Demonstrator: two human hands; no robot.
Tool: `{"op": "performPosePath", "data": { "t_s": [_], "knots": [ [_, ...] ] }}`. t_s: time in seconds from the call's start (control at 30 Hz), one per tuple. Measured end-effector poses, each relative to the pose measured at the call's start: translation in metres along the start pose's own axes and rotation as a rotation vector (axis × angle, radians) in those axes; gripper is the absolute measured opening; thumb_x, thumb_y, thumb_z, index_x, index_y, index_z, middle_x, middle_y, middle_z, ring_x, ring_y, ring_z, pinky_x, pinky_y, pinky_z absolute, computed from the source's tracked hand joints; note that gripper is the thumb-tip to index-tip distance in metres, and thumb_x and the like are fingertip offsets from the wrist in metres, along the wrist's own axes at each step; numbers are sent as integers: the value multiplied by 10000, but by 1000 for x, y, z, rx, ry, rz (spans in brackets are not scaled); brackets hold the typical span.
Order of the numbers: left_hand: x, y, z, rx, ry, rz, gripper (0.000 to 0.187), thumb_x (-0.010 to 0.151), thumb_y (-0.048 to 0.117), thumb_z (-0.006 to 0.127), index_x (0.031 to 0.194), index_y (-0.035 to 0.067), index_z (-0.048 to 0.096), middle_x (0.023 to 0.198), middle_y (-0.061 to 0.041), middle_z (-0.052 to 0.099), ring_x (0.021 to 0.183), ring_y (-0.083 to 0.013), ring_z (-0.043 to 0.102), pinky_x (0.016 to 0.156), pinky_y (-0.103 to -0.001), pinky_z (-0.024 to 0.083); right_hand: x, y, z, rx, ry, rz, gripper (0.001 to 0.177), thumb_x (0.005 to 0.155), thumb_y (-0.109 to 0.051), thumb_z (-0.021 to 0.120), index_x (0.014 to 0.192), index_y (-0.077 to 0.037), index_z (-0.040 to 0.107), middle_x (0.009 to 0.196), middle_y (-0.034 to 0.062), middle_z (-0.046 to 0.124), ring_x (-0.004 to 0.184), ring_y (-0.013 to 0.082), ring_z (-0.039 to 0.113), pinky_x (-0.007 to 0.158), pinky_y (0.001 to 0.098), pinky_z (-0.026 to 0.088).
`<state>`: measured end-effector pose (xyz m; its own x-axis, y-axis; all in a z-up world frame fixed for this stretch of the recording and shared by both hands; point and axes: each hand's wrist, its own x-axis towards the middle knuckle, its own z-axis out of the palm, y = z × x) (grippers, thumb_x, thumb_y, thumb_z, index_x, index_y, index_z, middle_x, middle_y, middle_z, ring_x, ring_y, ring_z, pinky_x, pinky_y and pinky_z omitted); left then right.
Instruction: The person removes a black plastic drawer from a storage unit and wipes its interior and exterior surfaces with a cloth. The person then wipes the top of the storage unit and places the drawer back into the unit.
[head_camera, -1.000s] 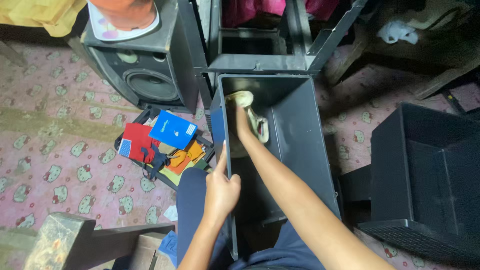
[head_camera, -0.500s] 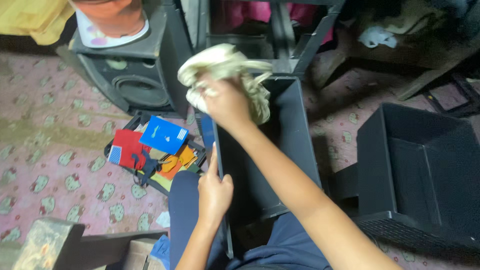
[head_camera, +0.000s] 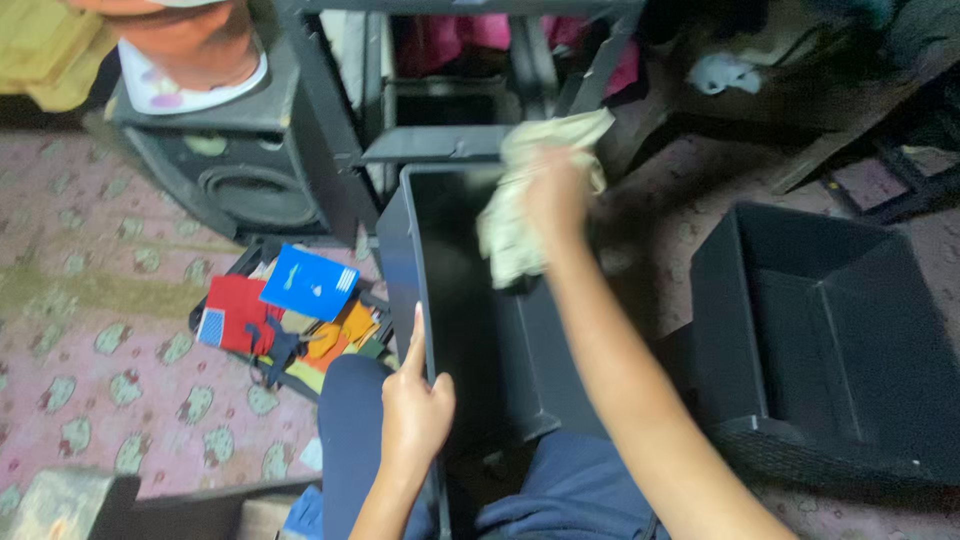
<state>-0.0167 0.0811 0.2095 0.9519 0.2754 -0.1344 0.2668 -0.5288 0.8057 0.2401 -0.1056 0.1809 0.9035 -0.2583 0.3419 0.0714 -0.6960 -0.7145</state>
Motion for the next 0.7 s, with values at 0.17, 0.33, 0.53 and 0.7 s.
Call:
{"op": "performPosePath", "data": {
  "t_s": [0.17, 0.33, 0.53, 0.7],
  "knots": [
    [-2, 5, 0, -25, 22, 10, 923, 728, -17, 569, 1565, 305, 351, 588, -289, 573, 481, -401, 638, 566, -452, 524, -62, -71, 32, 2, -131, -444, 476, 861, -49, 648, 1316, -185, 690, 1198, 185, 611, 1095, 338, 603, 912, 443, 535],
    [1, 0, -9, 22, 74, -29, 907, 731, -14, 587, 1556, 307, 391, 603, -293, 584, 473, -387, 631, 536, -460, 499, 1, 1, 26, -433, 43, -332, 362, 1021, -330, 576, 1296, -108, 655, 1206, 175, 607, 1108, 352, 617, 827, 471, 541],
    [0, 23, -7, 34, 82, -43, 877, 754, -14, 581, 1551, 316, 422, 597, -304, 602, 452, -347, 596, 551, -414, 508, 74, 50, -103, -1005, -456, -45, 324, 915, -191, 589, 1168, -78, 755, 1243, 212, 689, 1154, 400, 652, 907, 500, 554],
    [-1, 30, -14, -113, 103, 111, 879, 698, -64, 536, 1513, 251, 442, 1077, -181, 757, 419, -202, 625, 504, -328, 519, 91, 41, -203, -818, -214, 59, 487, 846, -193, 628, 1321, -273, 696, 1224, 185, 693, 1106, 440, 648, 902, 530, 516]
  ]
}}
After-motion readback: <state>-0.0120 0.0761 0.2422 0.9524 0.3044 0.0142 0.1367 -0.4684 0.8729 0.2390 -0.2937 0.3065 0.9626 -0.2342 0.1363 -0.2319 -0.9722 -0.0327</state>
